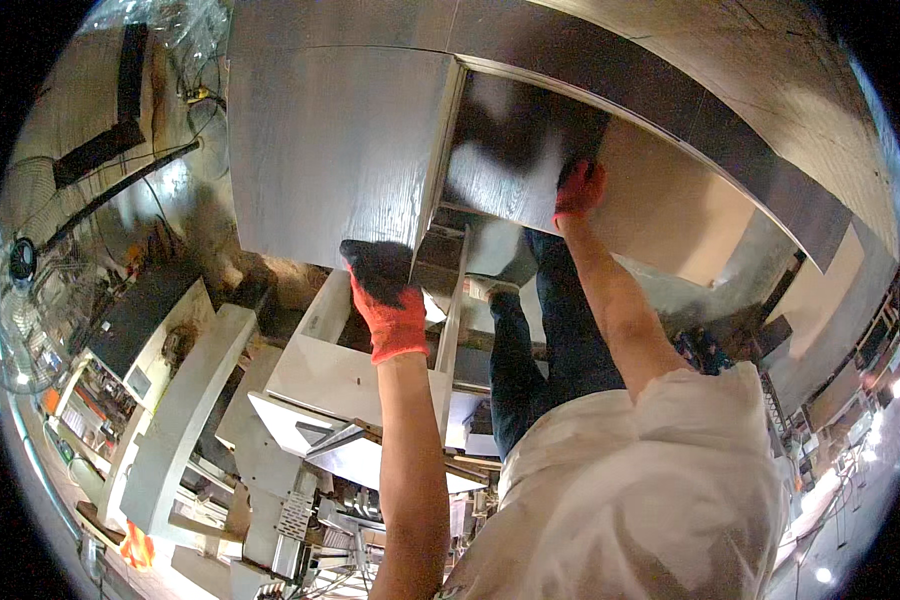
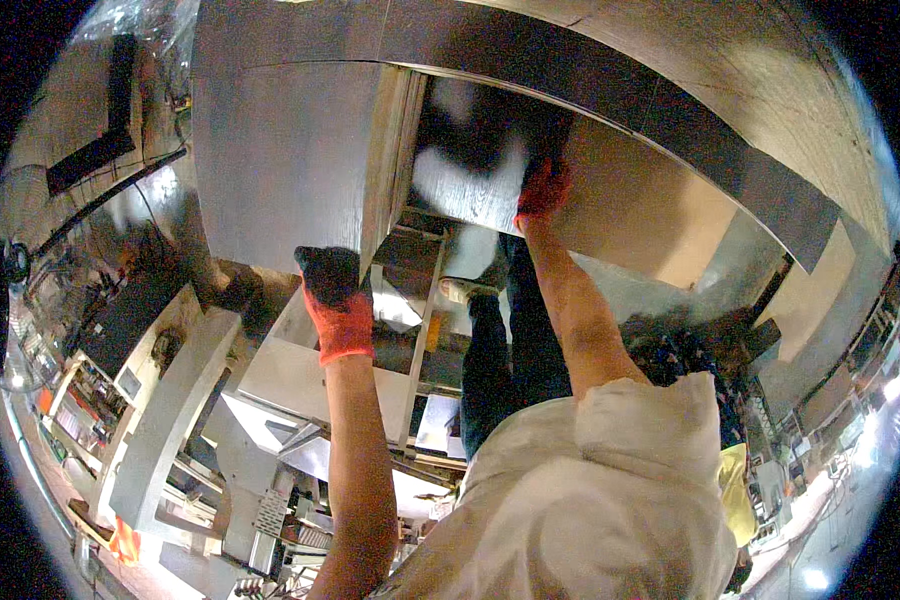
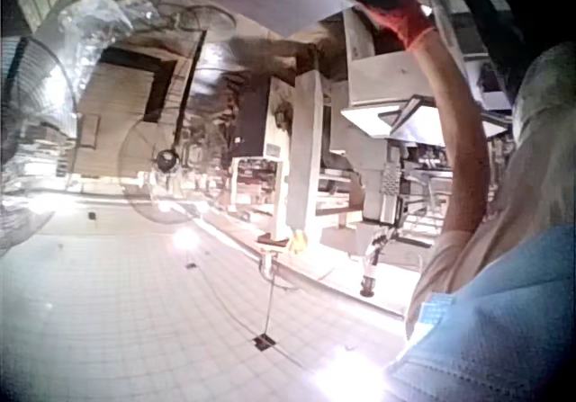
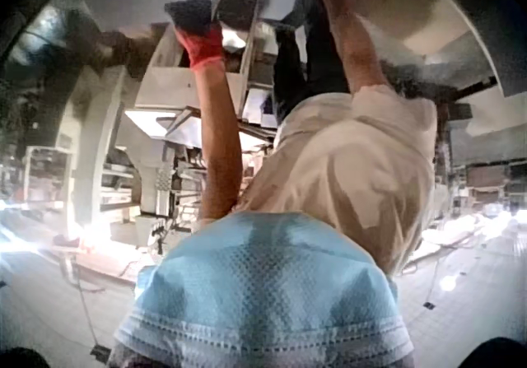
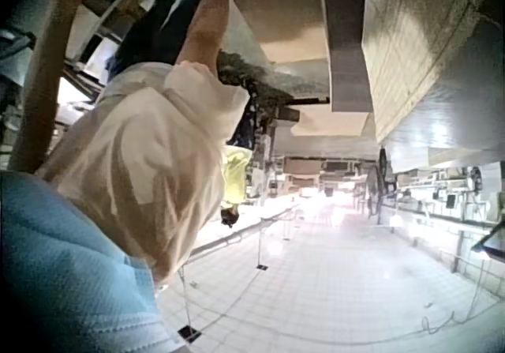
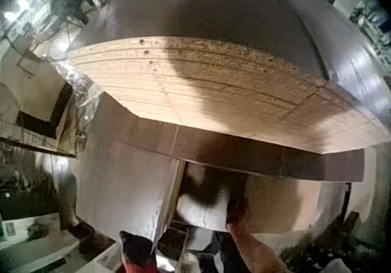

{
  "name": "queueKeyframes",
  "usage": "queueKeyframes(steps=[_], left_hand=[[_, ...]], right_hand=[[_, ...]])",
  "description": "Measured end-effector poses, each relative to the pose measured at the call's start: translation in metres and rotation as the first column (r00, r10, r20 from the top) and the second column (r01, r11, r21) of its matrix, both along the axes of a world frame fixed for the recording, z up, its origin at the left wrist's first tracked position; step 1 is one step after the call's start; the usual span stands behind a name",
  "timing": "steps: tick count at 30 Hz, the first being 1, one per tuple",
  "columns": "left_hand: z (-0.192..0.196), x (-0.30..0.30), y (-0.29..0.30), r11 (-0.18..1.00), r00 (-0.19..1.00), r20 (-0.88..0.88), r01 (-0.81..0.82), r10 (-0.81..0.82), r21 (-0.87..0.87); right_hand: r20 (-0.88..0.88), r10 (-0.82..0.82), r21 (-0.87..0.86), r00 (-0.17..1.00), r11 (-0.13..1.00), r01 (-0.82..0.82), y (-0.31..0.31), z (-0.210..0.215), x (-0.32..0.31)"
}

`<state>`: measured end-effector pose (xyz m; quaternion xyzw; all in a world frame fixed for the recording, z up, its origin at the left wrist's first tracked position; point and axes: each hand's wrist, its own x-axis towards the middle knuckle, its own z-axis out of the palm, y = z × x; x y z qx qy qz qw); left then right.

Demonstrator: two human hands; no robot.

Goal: The person places wood panels into an industrial machine by hand and then stacks the processed panels onto a wooden pallet.

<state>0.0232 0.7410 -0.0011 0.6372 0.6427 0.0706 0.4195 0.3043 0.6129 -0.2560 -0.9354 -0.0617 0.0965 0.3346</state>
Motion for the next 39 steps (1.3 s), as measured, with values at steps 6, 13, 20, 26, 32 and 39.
queueKeyframes(steps=[6,13,20,26,32,39], left_hand=[[0.012,0.016,-0.003,0.464,0.153,0.491,-0.642,0.858,-0.611],[0.039,0.053,0.022,0.492,0.244,0.551,-0.791,0.798,-0.364],[0.231,-0.015,-0.052,0.815,0.708,0.570,-0.569,0.417,0.111],[0.236,-0.175,-0.250,0.547,0.792,0.147,-0.530,0.593,0.648],[0.191,-0.209,-0.422,0.082,0.162,0.099,-0.834,0.982,0.545],[0.177,-0.172,-0.440,0.419,0.431,-0.098,-0.757,0.897,0.502]], right_hand=[[0.083,0.194,-0.340,0.977,0.927,-0.156,0.025,0.009,0.006],[0.019,0.446,-0.160,0.895,0.885,-0.438,0.010,0.050,0.035],[-0.330,0.729,0.542,0.600,0.667,-0.512,0.028,0.187,-0.065],[-0.638,0.769,0.751,0.038,0.632,-0.191,-0.061,0.354,-0.196],[-0.349,0.934,0.802,-0.083,0.252,-0.542,-0.112,0.408,-0.285],[-0.347,0.927,0.663,0.146,0.352,-0.661,-0.120,0.389,-0.290]])
